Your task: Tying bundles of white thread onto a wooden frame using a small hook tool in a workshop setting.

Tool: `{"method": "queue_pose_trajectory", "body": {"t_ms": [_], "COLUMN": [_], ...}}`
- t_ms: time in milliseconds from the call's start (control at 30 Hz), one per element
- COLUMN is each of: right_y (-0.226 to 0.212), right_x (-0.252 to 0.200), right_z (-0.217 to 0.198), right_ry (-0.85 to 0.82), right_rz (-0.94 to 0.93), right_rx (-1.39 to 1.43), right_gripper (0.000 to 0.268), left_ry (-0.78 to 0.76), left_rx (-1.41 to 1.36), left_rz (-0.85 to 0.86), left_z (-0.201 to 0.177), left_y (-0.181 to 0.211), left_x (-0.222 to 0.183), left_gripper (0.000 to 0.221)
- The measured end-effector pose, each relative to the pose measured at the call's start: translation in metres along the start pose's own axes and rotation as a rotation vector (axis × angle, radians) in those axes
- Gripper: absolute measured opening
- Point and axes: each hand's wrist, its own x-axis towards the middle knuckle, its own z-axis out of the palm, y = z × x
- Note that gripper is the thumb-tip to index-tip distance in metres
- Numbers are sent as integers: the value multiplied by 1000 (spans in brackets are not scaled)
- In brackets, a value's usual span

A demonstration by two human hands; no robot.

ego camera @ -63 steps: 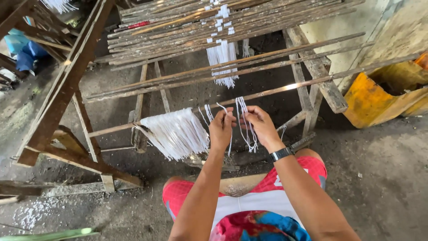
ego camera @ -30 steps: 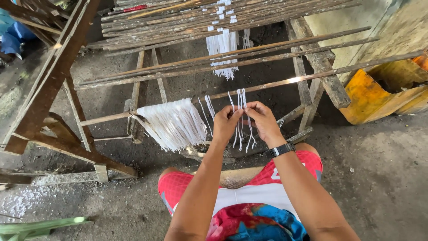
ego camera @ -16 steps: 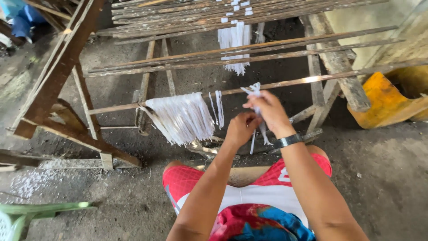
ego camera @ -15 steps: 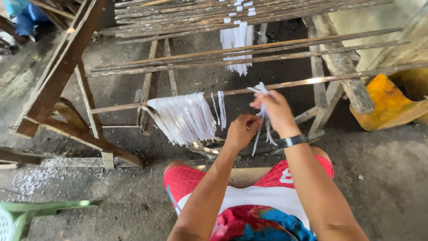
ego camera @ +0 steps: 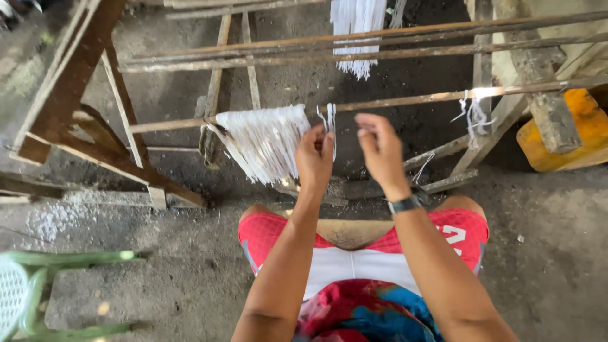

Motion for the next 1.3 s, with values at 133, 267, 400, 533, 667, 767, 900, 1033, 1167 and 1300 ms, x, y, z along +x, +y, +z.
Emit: {"method": "queue_pose_trajectory", "body": {"t_ms": [133, 267, 400, 533, 667, 767, 900, 1033, 1167, 1300], "right_y": [8, 10, 12, 4, -2, -2, 3, 18, 20, 4], "right_x": [21, 20, 12, 14, 18, 18, 20, 27, 22, 10], "right_z": [30, 23, 15, 9, 6, 5, 4, -2, -17, -17], "right_ry": [-306, -310, -340, -261, -257, -260, -113, 273, 372, 255], "right_rz": [72, 214, 265, 433, 500, 500, 563, 581, 470, 175], "right_rx": [-43, 116, 180, 431, 513, 543, 553, 568, 342, -27], "right_gripper": [19, 19, 12, 9, 8, 9, 13, 8, 12, 17], "left_ry": [-21, -87, -152, -175, -222, -275, -280, -346, -371, -367], "left_rx": [-19, -182, -275, -417, -511, -509, -501, -528, -563, -573], "left_rz": [-26, -190, -169, -215, -288, -275, -275, -263, -252, -268], "left_z": [-1, -8, -6, -4, -2, 0, 1, 8, 11, 8], "left_y": [5, 5, 8, 9, 19, 3, 3, 1, -1, 8], "left_x": [10, 13, 12, 13, 14, 14, 18, 22, 23, 26], "left_gripper": [12, 10, 12, 13, 14, 18, 13, 13, 14, 16]}}
